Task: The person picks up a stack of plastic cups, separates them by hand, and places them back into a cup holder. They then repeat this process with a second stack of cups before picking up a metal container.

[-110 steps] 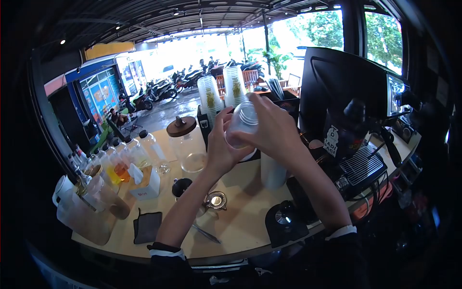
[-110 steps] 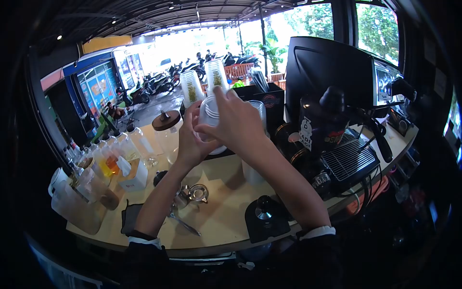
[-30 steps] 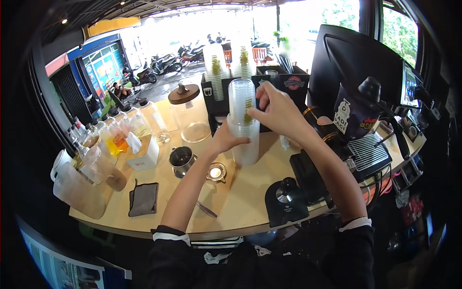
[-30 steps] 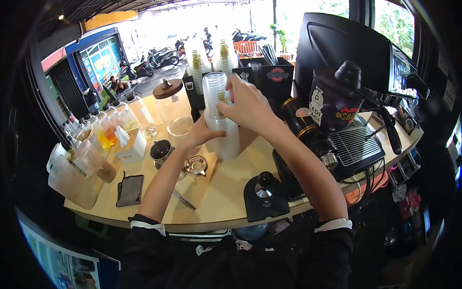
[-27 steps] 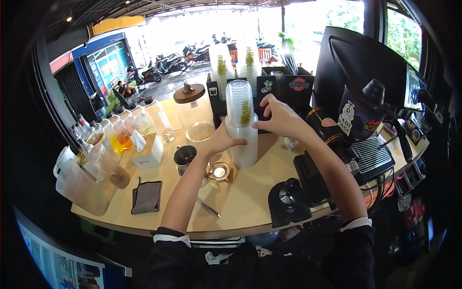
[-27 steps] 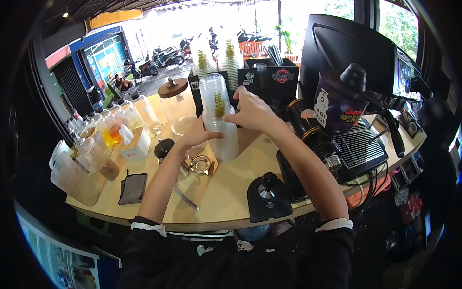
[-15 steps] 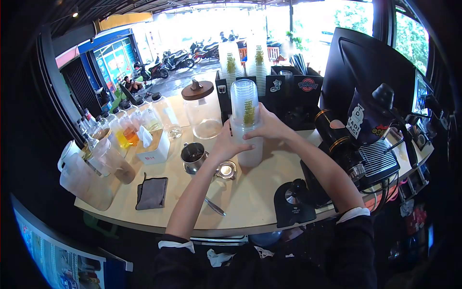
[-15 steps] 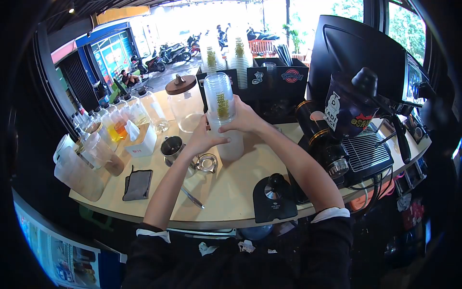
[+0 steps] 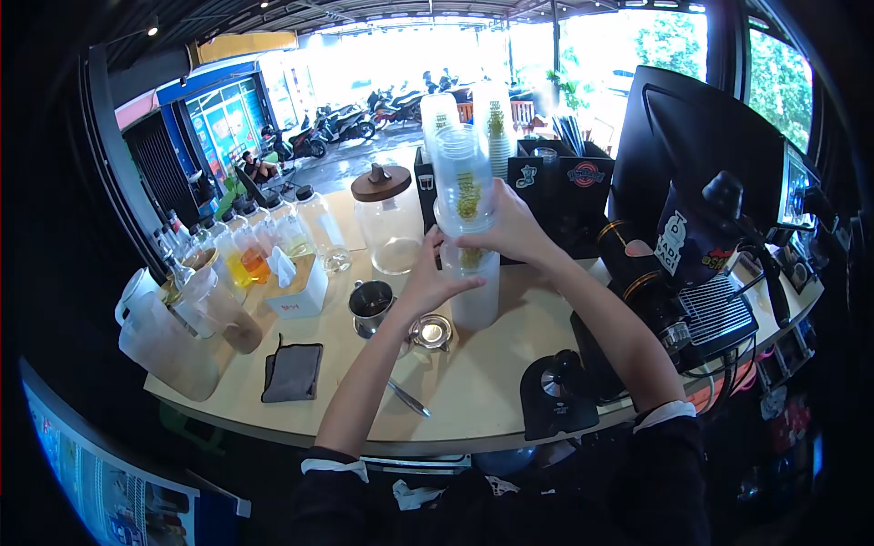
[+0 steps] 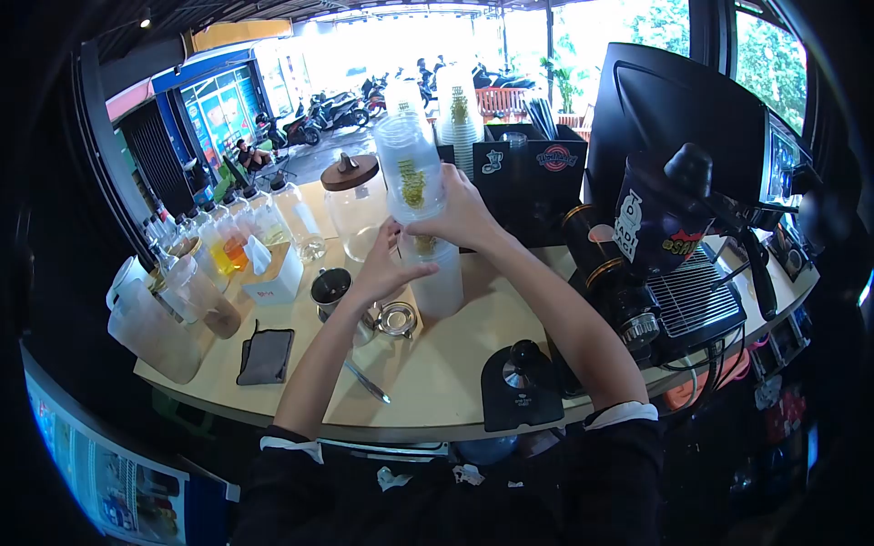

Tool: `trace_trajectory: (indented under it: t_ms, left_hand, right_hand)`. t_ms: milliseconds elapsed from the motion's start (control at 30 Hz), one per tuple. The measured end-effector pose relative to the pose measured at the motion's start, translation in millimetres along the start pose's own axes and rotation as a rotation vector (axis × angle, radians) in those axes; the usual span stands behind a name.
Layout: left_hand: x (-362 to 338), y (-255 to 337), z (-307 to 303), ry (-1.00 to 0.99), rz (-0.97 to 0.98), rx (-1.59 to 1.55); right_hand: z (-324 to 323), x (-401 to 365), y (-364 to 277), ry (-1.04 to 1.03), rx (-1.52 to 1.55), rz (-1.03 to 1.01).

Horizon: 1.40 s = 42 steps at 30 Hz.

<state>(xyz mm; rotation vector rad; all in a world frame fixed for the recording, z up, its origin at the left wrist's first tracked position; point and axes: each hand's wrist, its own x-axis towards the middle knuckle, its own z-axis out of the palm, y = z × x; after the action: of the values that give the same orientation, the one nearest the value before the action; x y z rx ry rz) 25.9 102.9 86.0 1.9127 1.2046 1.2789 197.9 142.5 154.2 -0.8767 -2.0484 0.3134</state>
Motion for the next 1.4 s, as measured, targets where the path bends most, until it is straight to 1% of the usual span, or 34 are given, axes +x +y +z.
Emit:
trace_trajectory:
  t_ms: [33,100,133,167,200,233,267,333,400,433,500,533,567,633,700,767,800,833,900,1100,1233,1300,1333,1400]
  left_hand:
    - [2.1,3.6,-3.0,-0.001,0.007,0.003]
    - [5.6,14.5,-11.9,0.18,0.072,-0.109]
    - [7.5,21.5,-18.4,0.225,0.103,-0.141]
    - [11.2,28.7,-24.8,0.225,0.108,-0.139]
    - [15.5,35.8,-31.0,0.26,0.244,-0.24]
    - [18.8,42.6,-36.6,0.295,0.38,-0.342]
    - [21.4,49.1,-42.0,0.298,0.382,-0.341]
    - [22.3,64.6,-50.7,0.36,0.338,-0.527]
    - [17.4,81.1,-56.2,0.373,0.348,-0.534]
    - [16.2,85.6,-58.2,0.383,0.356,-0.543]
    - [18.9,80.4,-65.3,0.388,0.366,-0.539]
    - [18.6,81.8,-67.3,0.374,0.35,-0.607]
    - [18.6,83.0,-68.0,0.359,0.333,-0.675]
    - [16.8,82.5,-66.3,0.343,0.332,-0.648]
    - [15.8,79.0,-64.2,0.327,0.332,-0.621]
    - [16.9,72.2,-61.7,0.262,0.302,-0.645]
    - [16.2,71.7,-59.1,0.247,0.313,-0.644]
    - [16.7,69.7,-58.1,0.242,0.315,-0.644]
    - [18.7,65.1,-56.2,0.216,0.255,-0.599]
    - [16.2,62.3,-49.4,0.235,0.285,-0.525]
    - [23.9,63.9,-48.0,0.271,0.289,-0.586]
    - [34.3,65.8,-44.4,0.385,0.371,-0.545]
    - [37.5,71.2,-44.6,0.384,0.374,-0.547]
    - [44.1,87.5,-45.2,0.306,0.435,-0.463]
  right_hand:
    - [-6.8,1.0,-5.8,0.007,-0.001,-0.003]
    - [-19.5,2.5,-17.6,0.004,-0.034,-0.024]
    - [-24.4,3.3,-21.9,0.01,-0.034,-0.027]
    - [-29.0,4.0,-25.2,-0.003,-0.057,-0.078]
    - [-33.0,4.6,-28.4,-0.018,-0.08,-0.13]
    - [-36.0,4.7,-31.5,-0.017,-0.081,-0.133]
    - [-38.5,4.8,-34.6,-0.039,-0.061,-0.158]
    - [-43.3,4.0,-40.4,-0.063,-0.04,-0.186]
    - [-49.3,2.6,-46.3,-0.063,-0.012,-0.243]
    - [-54.0,2.3,-50.2,-0.064,-0.012,-0.244]
    - [-62.5,2.6,-56.2,-0.112,0.149,-0.149]
    - [-60.2,4.0,-50.3,-0.052,0.183,-0.242]
    - [-58.7,5.1,-49.2,-0.05,0.182,-0.244]
    - [-55.9,6.8,-48.4,-0.11,0.737,-0.204]
    - [-57.7,7.0,-44.7,-0.071,0.758,-0.211]
    - [-63.4,4.7,-48.5,0.038,0.802,-0.032]
    - [-63.2,3.4,-50.8,0.098,0.842,-0.002]
    - [-64.5,2.5,-49.5,0.103,0.841,-0.003]
    - [-67.5,0.8,-45.9,0.039,0.909,0.044]
    - [-71.5,0.9,-46.1,0.047,0.828,0.036]
    - [-73.9,6.2,-42.1,0.022,0.796,0.058]
    - [-79.6,14.6,-47.5,0.089,0.284,0.04]
    - [-83.3,16.4,-52.4,0.091,0.281,0.039]
    - [-95.2,18.1,-66.2,0.188,-0.11,-0.158]
